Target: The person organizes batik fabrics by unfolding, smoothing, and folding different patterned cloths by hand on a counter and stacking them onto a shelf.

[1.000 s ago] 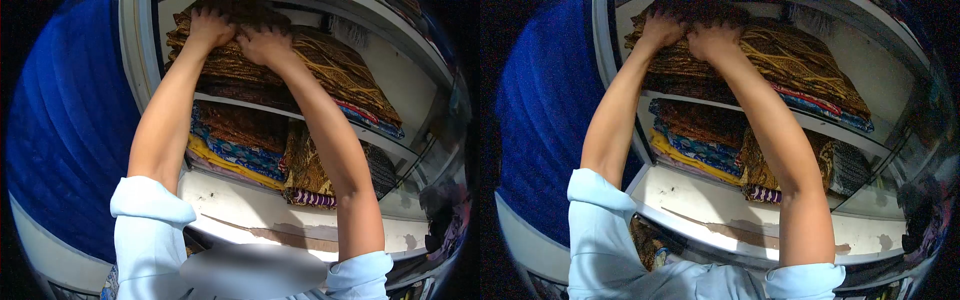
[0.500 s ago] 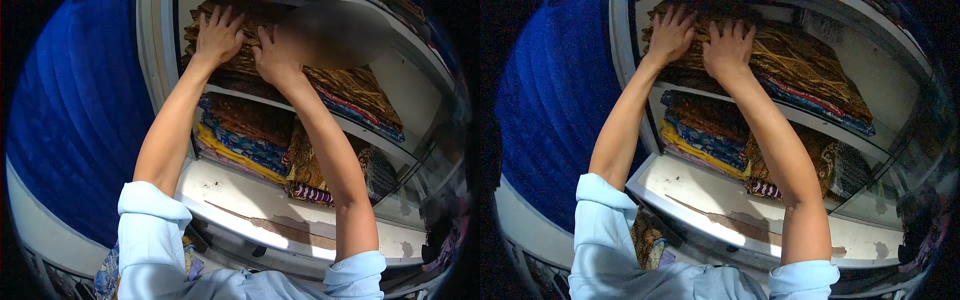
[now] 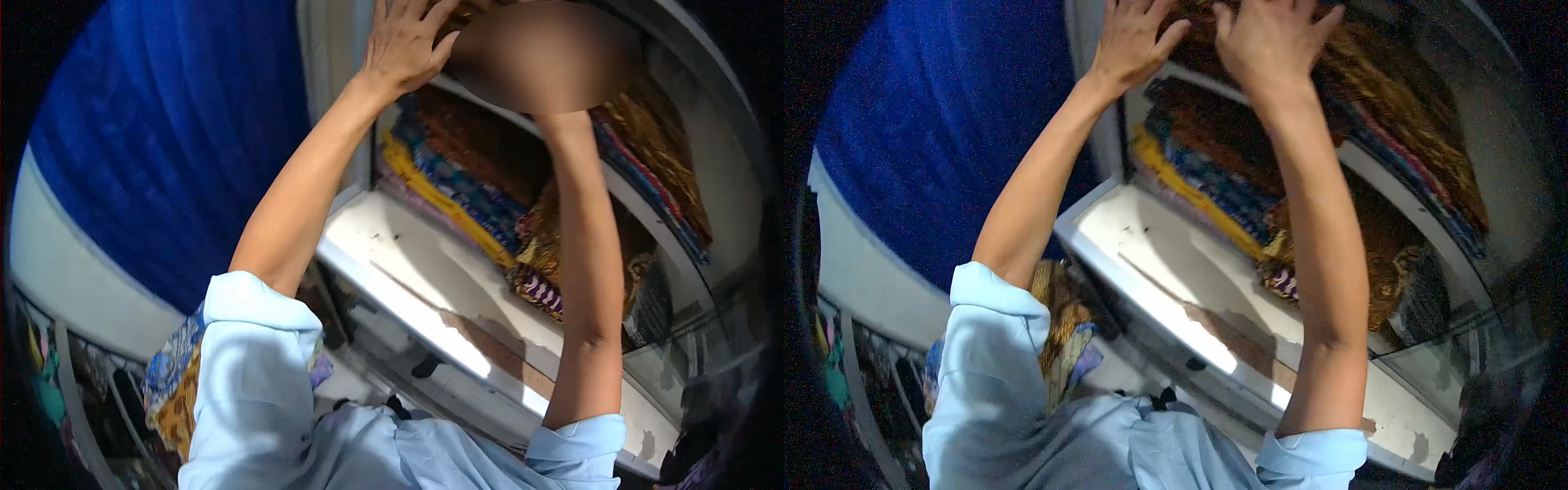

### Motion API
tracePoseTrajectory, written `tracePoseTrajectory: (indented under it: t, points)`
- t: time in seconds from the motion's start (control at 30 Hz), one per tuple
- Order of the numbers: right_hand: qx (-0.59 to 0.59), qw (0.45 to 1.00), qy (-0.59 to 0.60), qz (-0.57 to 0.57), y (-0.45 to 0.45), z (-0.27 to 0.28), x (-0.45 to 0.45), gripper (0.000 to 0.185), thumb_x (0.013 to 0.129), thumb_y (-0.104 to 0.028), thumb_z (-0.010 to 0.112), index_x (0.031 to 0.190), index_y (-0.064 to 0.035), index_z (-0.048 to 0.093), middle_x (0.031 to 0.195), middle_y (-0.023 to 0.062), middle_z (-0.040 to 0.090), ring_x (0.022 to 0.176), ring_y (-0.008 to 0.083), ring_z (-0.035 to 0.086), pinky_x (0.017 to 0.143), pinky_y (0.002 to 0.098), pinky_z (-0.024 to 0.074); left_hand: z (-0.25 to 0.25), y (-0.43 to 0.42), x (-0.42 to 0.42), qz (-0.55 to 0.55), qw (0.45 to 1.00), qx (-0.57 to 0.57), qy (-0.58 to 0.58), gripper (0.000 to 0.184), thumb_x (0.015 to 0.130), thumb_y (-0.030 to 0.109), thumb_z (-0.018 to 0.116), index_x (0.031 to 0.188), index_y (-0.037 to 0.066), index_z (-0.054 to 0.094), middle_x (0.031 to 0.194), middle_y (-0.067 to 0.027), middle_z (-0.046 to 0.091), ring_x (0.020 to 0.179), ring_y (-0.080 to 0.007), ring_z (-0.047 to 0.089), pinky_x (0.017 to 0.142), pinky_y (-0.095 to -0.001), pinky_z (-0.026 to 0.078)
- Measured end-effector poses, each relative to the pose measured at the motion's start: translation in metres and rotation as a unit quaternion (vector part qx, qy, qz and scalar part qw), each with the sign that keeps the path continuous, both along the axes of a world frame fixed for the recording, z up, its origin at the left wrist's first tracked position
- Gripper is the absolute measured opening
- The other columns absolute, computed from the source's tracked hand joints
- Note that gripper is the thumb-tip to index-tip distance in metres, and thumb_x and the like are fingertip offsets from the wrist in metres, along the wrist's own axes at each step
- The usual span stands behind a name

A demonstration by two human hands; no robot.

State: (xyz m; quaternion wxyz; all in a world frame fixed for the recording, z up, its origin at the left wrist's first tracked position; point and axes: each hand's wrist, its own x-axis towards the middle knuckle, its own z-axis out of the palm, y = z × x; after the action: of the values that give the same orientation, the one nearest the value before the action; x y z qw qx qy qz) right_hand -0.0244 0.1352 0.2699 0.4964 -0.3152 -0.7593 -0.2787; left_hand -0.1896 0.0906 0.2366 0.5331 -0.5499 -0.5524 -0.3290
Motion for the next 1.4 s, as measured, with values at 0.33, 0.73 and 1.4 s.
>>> tracePoseTrajectory:
  t: [0.33, 0.73, 1.4]
  points:
    - [-0.209, 0.888, -0.049, 0.408, -0.153, -0.046, -0.078, 0.035, 0.08, -0.02, 0.06, 0.105, 0.0032, 0.058, 0.098, 0.0243, 0.061, 0.092, 0.0299, 0.062, 0.084, 0.0391, 0.0476, -0.174, -0.239, -0.084, 0.122, 0.965, 0.005, -0.23, 0.045, 0.088, 0.033, 0.047, 0.13, 0.016, 0.043, 0.139, -0.0213, 0.029, 0.13, -0.0382, 0.024, 0.103, -0.0543, 0.016]
    - [-0.461, 0.659, -0.334, 0.492, -0.302, -0.408, -0.17, 0.041, 0.081, -0.024, 0.059, 0.118, -0.0065, 0.052, 0.113, 0.0236, 0.054, 0.102, 0.0376, 0.054, 0.086, 0.0428, 0.044, -0.483, -0.478, -0.009, 0.413, 0.583, -0.3, -0.632, 0.061, 0.09, 0.046, 0.04, 0.14, 0.016, 0.023, 0.145, -0.0182, 0.013, 0.132, -0.0398, 0.012, 0.101, -0.0623, 0.012]
    - [-0.289, 0.724, -0.49, 0.39, -0.371, -0.527, -0.135, 0.076, 0.082, -0.03, 0.057, 0.143, -0.0182, 0.013, 0.144, 0.0239, 0.01, 0.132, 0.0425, 0.011, 0.101, 0.0605, 0.0128, -0.53, -0.638, 0.068, 0.703, 0.424, -0.008, -0.571, 0.069, 0.071, 0.026, 0.066, 0.128, 0.004, 0.036, 0.138, -0.0223, 0.027, 0.128, -0.0401, 0.022, 0.102, -0.053, 0.019]
